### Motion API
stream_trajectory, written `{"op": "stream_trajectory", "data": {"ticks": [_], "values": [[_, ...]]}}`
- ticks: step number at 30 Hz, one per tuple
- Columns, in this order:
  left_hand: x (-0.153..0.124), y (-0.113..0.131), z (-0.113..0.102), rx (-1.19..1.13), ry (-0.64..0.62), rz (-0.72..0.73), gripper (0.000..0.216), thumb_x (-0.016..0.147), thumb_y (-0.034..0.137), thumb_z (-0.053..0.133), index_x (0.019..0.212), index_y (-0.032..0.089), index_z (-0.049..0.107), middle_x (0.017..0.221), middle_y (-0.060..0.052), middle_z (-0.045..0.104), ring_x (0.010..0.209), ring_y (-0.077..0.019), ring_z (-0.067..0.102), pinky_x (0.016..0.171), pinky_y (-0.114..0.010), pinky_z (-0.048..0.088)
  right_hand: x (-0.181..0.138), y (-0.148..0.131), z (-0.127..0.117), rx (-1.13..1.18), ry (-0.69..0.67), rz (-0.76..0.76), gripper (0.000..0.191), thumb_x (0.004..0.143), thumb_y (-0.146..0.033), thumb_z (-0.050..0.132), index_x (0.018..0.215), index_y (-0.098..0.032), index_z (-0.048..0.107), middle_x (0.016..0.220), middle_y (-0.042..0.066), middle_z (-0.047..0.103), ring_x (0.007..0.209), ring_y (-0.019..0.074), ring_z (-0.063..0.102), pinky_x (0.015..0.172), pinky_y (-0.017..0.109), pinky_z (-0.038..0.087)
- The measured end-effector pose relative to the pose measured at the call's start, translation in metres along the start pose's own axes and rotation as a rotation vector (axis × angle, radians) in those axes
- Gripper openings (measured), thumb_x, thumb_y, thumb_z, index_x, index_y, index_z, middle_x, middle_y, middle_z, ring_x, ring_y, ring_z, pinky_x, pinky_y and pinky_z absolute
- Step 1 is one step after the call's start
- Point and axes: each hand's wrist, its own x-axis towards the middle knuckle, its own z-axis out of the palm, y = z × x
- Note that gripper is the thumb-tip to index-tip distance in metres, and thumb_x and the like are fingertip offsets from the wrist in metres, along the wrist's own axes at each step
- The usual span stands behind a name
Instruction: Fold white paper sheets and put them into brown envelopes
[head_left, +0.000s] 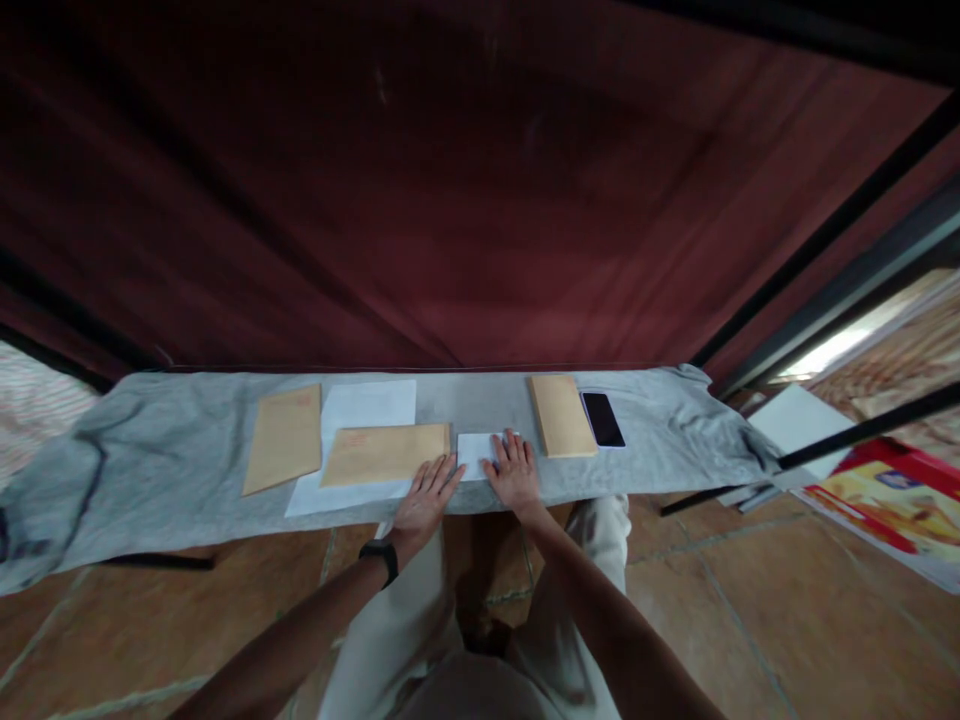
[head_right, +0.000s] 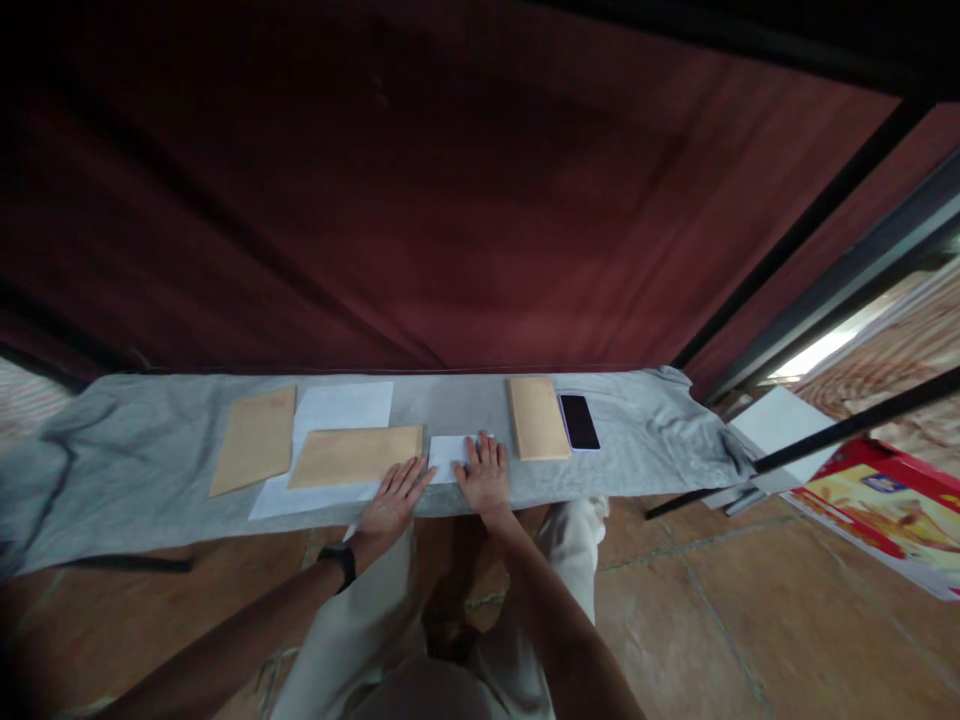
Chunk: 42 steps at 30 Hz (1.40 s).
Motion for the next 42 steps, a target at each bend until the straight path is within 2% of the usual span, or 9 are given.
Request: {"op": "stream_trajectory", "data": {"ticks": [7, 14, 23, 26, 30, 32, 34, 37, 42], "values": [[0.000, 0.000, 0.006, 0.030, 0.054, 0.004, 0.090, 0.086, -0.003, 0.032, 0.163, 0.029, -0.001, 0.168, -0.008, 0.017, 0.154, -0.0256, 0.023, 0.124, -0.054, 0.025, 0.001, -0.001, -0.003, 0.017, -0.039, 0.015, 0.058, 0.101, -0.049, 0.048, 0.151, -0.019, 0.046, 0.157, 0.017, 0.044, 0.145, 0.0320, 0.039, 0.118, 0.050, 0.025], [-0.001, 0.001, 0.007, 0.071, 0.085, 0.003, 0.080, 0.088, -0.002, 0.035, 0.162, 0.025, 0.020, 0.168, -0.010, 0.021, 0.153, -0.0262, 0.025, 0.123, -0.052, 0.027, -0.001, -0.001, -0.006, 0.027, -0.034, -0.011, 0.057, 0.102, -0.047, 0.047, 0.150, -0.016, 0.047, 0.159, 0.019, 0.040, 0.145, 0.0333, 0.038, 0.117, 0.051, 0.026], [0.000, 0.003, 0.000, 0.045, 0.014, -0.003, 0.081, 0.086, -0.001, 0.039, 0.161, 0.025, 0.023, 0.168, -0.011, 0.024, 0.154, -0.0262, 0.023, 0.124, -0.052, 0.021, -0.003, -0.001, -0.005, 0.026, 0.011, -0.035, 0.056, 0.102, -0.046, 0.047, 0.150, -0.016, 0.046, 0.158, 0.020, 0.041, 0.146, 0.0343, 0.037, 0.117, 0.052, 0.027], [-0.002, 0.002, -0.003, -0.011, -0.008, 0.009, 0.083, 0.085, 0.007, 0.047, 0.162, 0.024, 0.019, 0.168, -0.011, 0.020, 0.155, -0.0269, 0.018, 0.125, -0.053, 0.017, -0.004, 0.000, -0.004, 0.038, 0.001, -0.047, 0.057, 0.103, -0.046, 0.046, 0.151, -0.015, 0.044, 0.158, 0.021, 0.039, 0.147, 0.0346, 0.035, 0.117, 0.053, 0.027], [-0.006, 0.001, -0.014, -0.118, -0.014, 0.012, 0.088, 0.084, 0.031, 0.063, 0.161, 0.020, 0.020, 0.169, -0.014, 0.018, 0.156, -0.0297, 0.012, 0.125, -0.055, 0.014, -0.003, 0.003, -0.006, 0.067, -0.020, -0.045, 0.056, 0.103, -0.044, 0.044, 0.151, -0.014, 0.044, 0.159, 0.022, 0.038, 0.147, 0.0347, 0.034, 0.117, 0.055, 0.027], [-0.004, 0.006, -0.020, -0.169, 0.016, 0.010, 0.086, 0.087, 0.042, 0.062, 0.160, 0.016, 0.022, 0.167, -0.016, 0.021, 0.156, -0.0296, 0.013, 0.126, -0.055, 0.014, 0.000, 0.001, -0.007, 0.078, -0.027, -0.022, 0.052, 0.105, -0.041, 0.042, 0.149, -0.015, 0.047, 0.158, 0.021, 0.040, 0.147, 0.0346, 0.035, 0.117, 0.057, 0.026], [0.004, 0.016, -0.023, -0.207, 0.057, -0.007, 0.077, 0.095, 0.045, 0.052, 0.158, 0.012, 0.026, 0.165, -0.017, 0.027, 0.156, -0.0276, 0.017, 0.126, -0.052, 0.016, 0.005, -0.005, -0.009, 0.093, -0.046, -0.007, 0.049, 0.105, -0.035, 0.038, 0.149, -0.015, 0.047, 0.157, 0.020, 0.042, 0.147, 0.0335, 0.035, 0.118, 0.059, 0.023], [0.023, 0.036, -0.018, -0.221, 0.091, -0.097, 0.060, 0.101, 0.034, 0.038, 0.154, 0.008, 0.034, 0.161, -0.018, 0.036, 0.153, -0.0262, 0.025, 0.125, -0.048, 0.024, 0.012, -0.017, -0.009, 0.141, -0.112, -0.061, 0.049, 0.106, -0.030, 0.034, 0.151, -0.015, 0.045, 0.158, 0.016, 0.042, 0.147, 0.0293, 0.036, 0.120, 0.053, 0.024], [0.035, 0.054, -0.007, -0.155, 0.060, -0.160, 0.057, 0.099, 0.031, 0.038, 0.148, 0.001, 0.042, 0.157, -0.024, 0.041, 0.151, -0.0304, 0.031, 0.124, -0.050, 0.026, 0.014, -0.019, -0.007, 0.190, -0.175, -0.149, 0.047, 0.106, -0.031, 0.034, 0.149, -0.017, 0.049, 0.157, 0.010, 0.045, 0.145, 0.0277, 0.040, 0.120, 0.047, 0.027]]}}
